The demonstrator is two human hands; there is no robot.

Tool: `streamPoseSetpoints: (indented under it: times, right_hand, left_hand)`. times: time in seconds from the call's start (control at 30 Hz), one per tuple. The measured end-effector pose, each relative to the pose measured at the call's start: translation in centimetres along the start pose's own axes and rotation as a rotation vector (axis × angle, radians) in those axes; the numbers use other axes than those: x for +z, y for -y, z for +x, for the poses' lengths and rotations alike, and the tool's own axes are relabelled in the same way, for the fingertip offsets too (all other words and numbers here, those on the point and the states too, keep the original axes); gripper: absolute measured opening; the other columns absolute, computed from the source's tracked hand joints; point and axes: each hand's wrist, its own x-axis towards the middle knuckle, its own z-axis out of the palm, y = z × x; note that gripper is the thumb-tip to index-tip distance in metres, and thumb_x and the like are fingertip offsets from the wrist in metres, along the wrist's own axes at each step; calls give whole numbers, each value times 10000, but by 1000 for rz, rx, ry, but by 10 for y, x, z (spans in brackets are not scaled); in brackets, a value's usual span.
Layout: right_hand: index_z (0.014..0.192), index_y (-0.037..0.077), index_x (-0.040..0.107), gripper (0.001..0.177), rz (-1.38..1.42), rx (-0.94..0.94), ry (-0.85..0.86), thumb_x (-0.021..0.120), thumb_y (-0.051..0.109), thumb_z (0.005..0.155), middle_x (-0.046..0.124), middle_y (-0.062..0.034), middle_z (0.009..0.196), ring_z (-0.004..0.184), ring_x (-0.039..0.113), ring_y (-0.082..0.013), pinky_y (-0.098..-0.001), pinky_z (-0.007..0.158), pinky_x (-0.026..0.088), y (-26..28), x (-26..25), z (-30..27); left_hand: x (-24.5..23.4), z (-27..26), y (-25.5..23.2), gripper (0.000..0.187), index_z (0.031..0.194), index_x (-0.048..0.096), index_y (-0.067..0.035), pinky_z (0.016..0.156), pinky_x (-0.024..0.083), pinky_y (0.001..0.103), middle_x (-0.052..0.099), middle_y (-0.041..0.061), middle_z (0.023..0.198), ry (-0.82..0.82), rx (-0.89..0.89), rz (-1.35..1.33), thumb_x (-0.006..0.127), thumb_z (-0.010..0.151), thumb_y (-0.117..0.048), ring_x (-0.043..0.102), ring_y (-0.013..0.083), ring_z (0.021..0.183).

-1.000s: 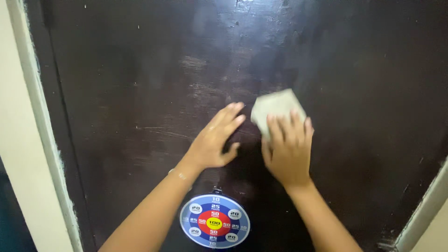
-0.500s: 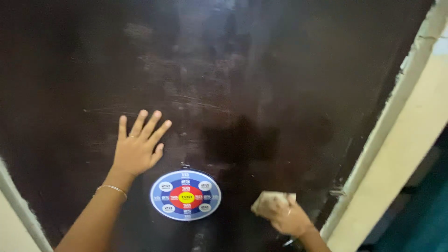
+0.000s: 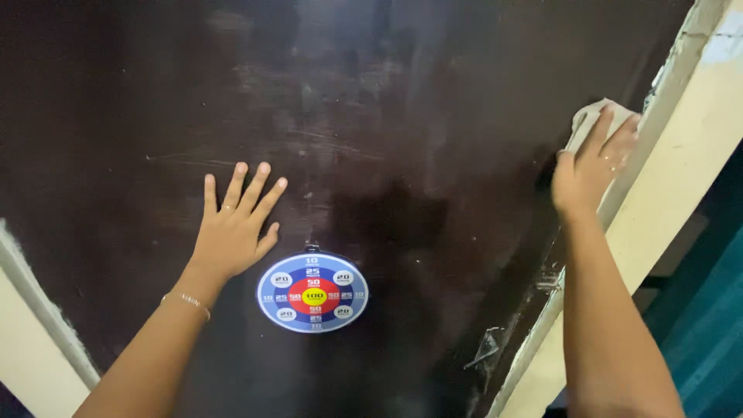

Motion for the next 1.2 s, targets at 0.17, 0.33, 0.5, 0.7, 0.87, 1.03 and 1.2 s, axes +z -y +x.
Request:
streamPoseSetpoints:
  times: [0.17, 0.33, 0.5, 0.7, 0.87, 1.03, 1.2]
  right_hand:
    - [1734, 173, 179, 827, -46, 142, -39, 578, 294, 1020, -13, -262, 1749, 1611, 37, -524, -686, 1273, 76, 43, 19, -38]
    - [1677, 195, 281, 728, -130, -191, -74, 578, 376, 1039, 51, -272, 1728, 1585, 71, -555, -745, 1244, 130, 119, 63, -143]
    - [1445, 378, 470, 528, -43, -637, 487, 616, 375, 937, 258, -223, 1602, 1432, 281, -448, -768, 1133, 303, 176, 89, -252]
    - [1478, 471, 443, 654, -93, -1019, 574, 634, 255, 890, 229, 13, 1661, 1485, 190, -369, -718, 1084, 316, 178, 105, -287]
    - [1442, 481, 472, 669, -173, -997, 619, 679, 258, 846, 269, 21, 1629, 1546, 193, -333, -722, 1087, 309, 211, 90, -214]
    - [1429, 245, 608, 563, -18, -788, 202, 676, 350, 881, 372, -169, 1589, 1424, 304, -504, -779, 1095, 327, 279, 64, -77]
    - [1636, 187, 517, 571, -94, -627, -6, 593, 311, 1083, 277, -261, 1755, 1559, 153, -553, -788, 1183, 93, 326, 41, 55]
  left_hand:
    - [-16, -19, 14, 774, 1564, 370, -315, 1220, 139, 700, 273, 17, 1681, 118, 17, 52, 639, 842, -385, 181, 287, 1564]
    - [-13, -45, 30, 789, 1544, 355, -372, 1168, 125, 758, 250, -49, 1665, 235, -21, 151, 648, 814, -427, 166, 257, 1550]
    - [9, -75, 56, 1009, 1582, 301, -230, 1091, -6, 845, 87, 138, 1709, 154, -273, 5, 643, 731, -653, -37, 417, 1560]
    - [13, -88, 84, 1284, 1593, 176, -137, 996, -146, 851, -101, 221, 1669, 369, -351, -134, 727, 630, -782, -249, 492, 1471]
    - [-8, -74, 77, 1383, 1626, 75, -190, 1037, -149, 827, -169, 206, 1684, 576, -411, -126, 847, 583, -671, -289, 494, 1479]
    - [-9, -75, 78, 1381, 1624, 81, -208, 1048, -137, 830, -157, 184, 1691, 563, -409, -162, 893, 583, -613, -273, 490, 1491]
    - [-16, -69, 74, 1363, 1629, 79, -256, 1088, -120, 813, -146, 139, 1701, 609, -452, -129, 897, 594, -601, -246, 466, 1508]
